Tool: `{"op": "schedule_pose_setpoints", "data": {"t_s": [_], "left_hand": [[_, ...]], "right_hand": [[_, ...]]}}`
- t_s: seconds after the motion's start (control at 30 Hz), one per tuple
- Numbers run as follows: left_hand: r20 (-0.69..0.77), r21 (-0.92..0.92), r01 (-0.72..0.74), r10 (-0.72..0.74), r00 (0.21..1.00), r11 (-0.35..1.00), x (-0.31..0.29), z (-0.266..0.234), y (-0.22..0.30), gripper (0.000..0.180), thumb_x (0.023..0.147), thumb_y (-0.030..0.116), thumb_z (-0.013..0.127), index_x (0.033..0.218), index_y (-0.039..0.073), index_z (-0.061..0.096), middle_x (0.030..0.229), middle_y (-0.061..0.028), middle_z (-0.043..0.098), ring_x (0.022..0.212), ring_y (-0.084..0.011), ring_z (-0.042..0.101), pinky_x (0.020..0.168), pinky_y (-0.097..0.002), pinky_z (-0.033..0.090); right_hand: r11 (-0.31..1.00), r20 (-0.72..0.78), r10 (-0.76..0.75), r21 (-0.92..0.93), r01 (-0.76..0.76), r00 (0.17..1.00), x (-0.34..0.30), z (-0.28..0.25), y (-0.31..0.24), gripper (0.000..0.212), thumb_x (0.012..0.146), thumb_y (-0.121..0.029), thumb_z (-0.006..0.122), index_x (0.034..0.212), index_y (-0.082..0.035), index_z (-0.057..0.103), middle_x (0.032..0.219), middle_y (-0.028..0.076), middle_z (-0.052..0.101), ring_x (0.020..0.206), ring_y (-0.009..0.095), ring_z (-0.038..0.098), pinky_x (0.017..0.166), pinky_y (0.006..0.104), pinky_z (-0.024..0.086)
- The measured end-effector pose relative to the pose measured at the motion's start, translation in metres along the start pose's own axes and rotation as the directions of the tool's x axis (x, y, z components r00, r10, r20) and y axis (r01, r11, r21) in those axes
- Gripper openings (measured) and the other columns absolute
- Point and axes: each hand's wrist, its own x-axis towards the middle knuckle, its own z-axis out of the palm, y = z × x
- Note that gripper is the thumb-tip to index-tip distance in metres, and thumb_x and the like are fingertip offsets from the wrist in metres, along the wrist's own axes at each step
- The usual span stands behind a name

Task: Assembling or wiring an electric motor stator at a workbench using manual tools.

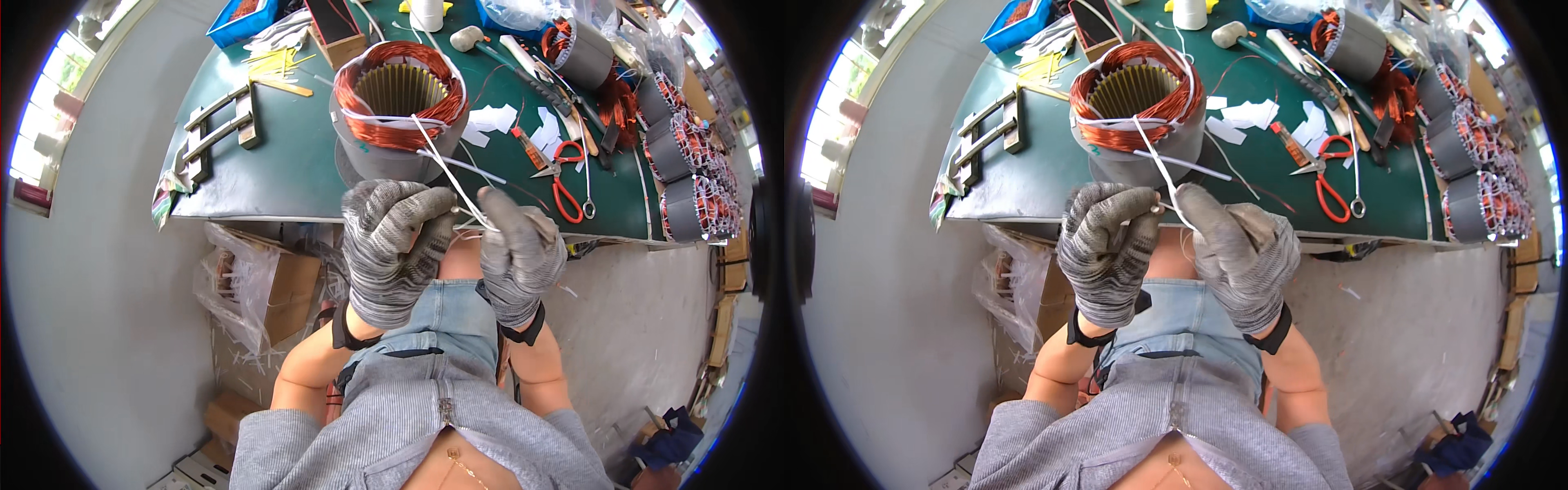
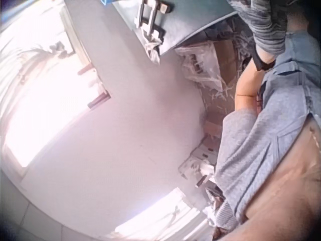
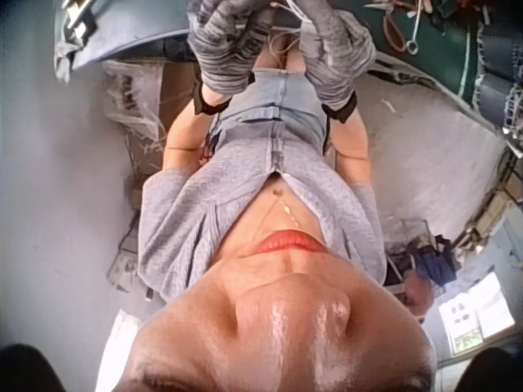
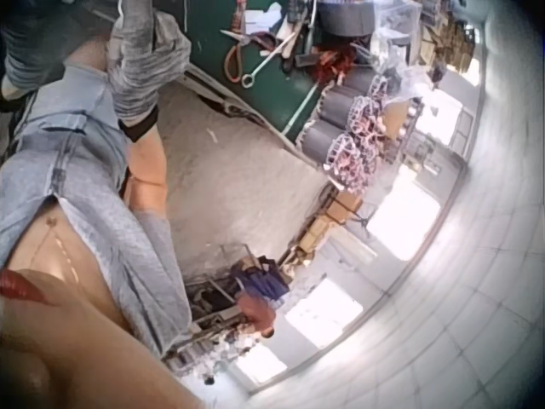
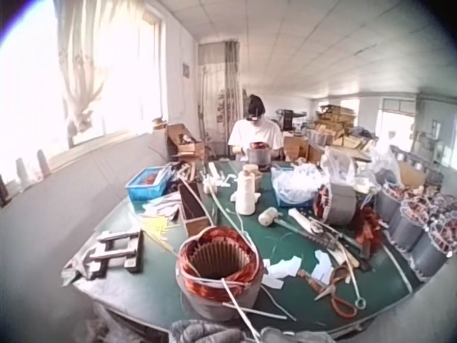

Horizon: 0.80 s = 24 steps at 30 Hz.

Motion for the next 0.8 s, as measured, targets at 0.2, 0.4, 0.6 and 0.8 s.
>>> {"op": "schedule_pose_setpoints", "data": {"t_s": [0.2,0.4,0.6,0.8], "left_hand": [[0.055,0.335,-0.306,0.305,0.951,0.891,0.006,-0.001,0.001,0.023,0.066,0.015,0.069,0.088,0.011,0.064,0.085,-0.0028,0.059,0.082,-0.0224,0.053,0.082,-0.0405,0.038],[-0.047,0.377,-0.187,0.22,0.974,0.907,-0.017,0.009,-0.006,0.029,0.069,0.012,0.067,0.096,0.007,0.058,0.088,-0.0057,0.056,0.085,-0.0256,0.051,0.081,-0.0403,0.038],[0.285,0.248,-0.134,0.06,0.957,0.959,-0.038,0.015,-0.002,0.025,0.072,0.007,0.056,0.097,0.005,0.054,0.088,-0.0104,0.054,0.088,-0.032,0.05,0.084,-0.0425,0.035],[0.249,0.375,-0.16,0.068,0.966,0.913,-0.046,0.021,-0.014,0.024,0.075,0.008,0.057,0.098,0.004,0.052,0.086,-0.0094,0.055,0.086,-0.0296,0.052,0.085,-0.0457,0.034]], "right_hand": [[0.876,0.208,0.285,0.34,-0.343,0.936,0.011,-0.003,-0.016,0.03,0.07,-0.016,0.073,0.098,-0.008,0.063,0.082,0.005,0.065,0.072,0.017,0.063,0.066,0.0262,0.05],[0.347,0.478,0.569,0.598,-0.722,0.669,-0.007,-0.005,-0.01,0.009,0.077,-0.001,0.065,0.085,-0.002,0.061,0.079,0.002,0.063,0.075,0.007,0.059,0.066,0.0224,0.05],[0.09,0.527,0.655,0.657,-0.749,0.541,-0.033,-0.004,-0.02,0.007,0.08,-0.002,0.058,0.086,-0.003,0.062,0.077,-0.001,0.061,0.066,0.002,0.051,0.061,0.018,0.043],[0.271,0.595,0.591,0.489,-0.829,0.544,-0.041,-0.008,-0.014,0.02,0.084,-0.007,0.051,0.099,-0.001,0.063,0.079,-0.001,0.059,0.064,0.002,0.045,0.058,0.0171,0.039]]}}
